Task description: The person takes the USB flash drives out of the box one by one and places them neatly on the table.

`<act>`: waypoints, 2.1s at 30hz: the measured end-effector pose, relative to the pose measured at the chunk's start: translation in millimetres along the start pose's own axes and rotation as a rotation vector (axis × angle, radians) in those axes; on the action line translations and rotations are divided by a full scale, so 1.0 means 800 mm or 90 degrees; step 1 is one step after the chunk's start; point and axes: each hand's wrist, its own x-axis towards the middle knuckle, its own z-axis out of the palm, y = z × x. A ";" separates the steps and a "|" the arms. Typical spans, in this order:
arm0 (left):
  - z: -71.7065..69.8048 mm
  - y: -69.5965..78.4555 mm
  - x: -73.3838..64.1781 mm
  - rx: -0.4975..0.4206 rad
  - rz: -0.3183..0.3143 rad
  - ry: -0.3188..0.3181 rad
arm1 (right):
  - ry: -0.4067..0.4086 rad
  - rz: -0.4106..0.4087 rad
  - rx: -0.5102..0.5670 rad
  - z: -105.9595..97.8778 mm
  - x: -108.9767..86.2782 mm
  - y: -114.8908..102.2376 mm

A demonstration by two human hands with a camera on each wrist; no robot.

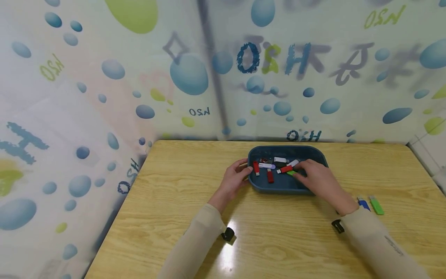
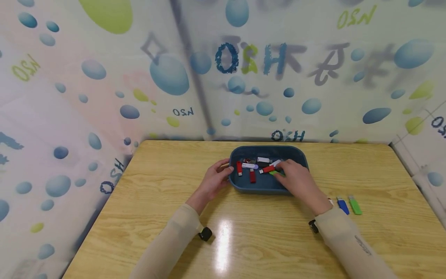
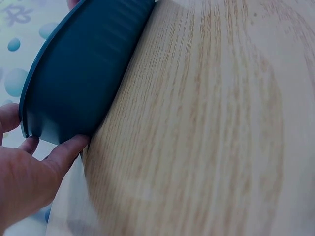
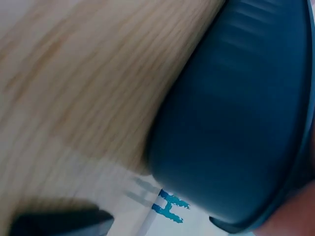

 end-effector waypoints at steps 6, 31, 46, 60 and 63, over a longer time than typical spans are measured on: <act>0.001 0.001 -0.001 0.010 0.001 0.002 | -0.039 0.027 0.013 0.002 0.016 -0.002; 0.000 -0.001 -0.001 0.016 -0.006 0.007 | -0.119 0.095 -0.013 0.010 0.034 -0.002; -0.001 0.000 -0.001 0.009 -0.005 -0.001 | -0.135 0.088 -0.015 0.014 0.037 0.000; 0.000 0.000 -0.001 0.017 -0.004 0.006 | -0.106 0.091 0.002 0.013 0.034 0.001; 0.000 0.000 -0.001 0.017 -0.003 0.005 | -0.091 0.096 0.007 0.011 0.031 0.000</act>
